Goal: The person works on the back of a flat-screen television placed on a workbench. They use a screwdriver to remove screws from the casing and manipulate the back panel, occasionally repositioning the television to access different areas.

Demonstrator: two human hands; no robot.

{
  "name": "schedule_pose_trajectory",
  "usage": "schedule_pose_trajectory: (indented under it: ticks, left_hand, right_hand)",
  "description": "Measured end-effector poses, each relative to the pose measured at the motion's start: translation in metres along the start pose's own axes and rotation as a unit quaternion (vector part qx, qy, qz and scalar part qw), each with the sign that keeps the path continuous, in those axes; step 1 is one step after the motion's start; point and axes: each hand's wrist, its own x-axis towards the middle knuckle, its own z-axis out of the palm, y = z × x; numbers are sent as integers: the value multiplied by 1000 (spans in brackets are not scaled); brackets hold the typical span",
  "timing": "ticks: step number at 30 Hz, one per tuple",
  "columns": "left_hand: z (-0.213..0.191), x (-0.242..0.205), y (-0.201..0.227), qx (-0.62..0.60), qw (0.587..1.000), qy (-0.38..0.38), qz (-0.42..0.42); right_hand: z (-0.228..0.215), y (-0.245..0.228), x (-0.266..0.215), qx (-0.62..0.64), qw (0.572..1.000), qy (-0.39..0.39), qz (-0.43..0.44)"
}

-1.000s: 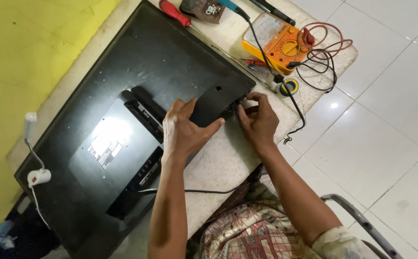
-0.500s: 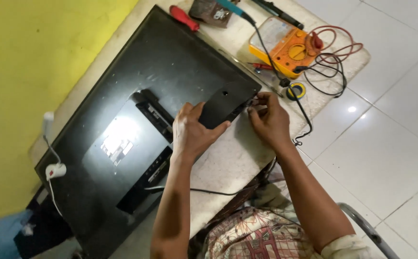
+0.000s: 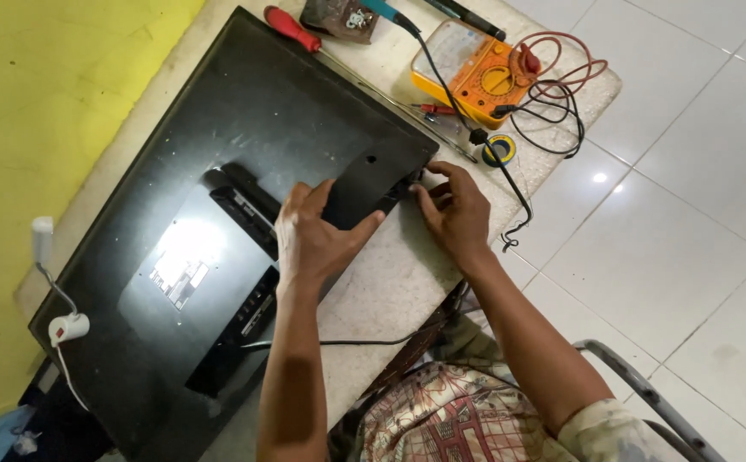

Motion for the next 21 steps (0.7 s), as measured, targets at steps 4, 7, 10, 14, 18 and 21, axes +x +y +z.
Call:
schedule_pose_trajectory:
  ticks: [4,7,10,14,18,21]
  left_hand:
    - [5,0,-13,81,996,-3,24]
    - [5,-1,-10,57,998,8,23]
    - [1,1,-3,55,998,-7,18]
    - [0,0,-3,24,1000,-10,10]
    - [-8,3,6,-41,999,-2,4]
    - [-2,4,-9,45,998,3,50]
  right_hand:
    - [0,-3,0,7,1000,-5,-23]
    - [-2,-8,1,-1,1000,-10,-28]
    - [-2,-5,3,-17,999,-27,-22]
    - [0,-5,1,-9,1000,-17,-12]
    - [-1,-3,9,-21,1000,17,-11]
    - [-2,3,16,-17,999,26,-17]
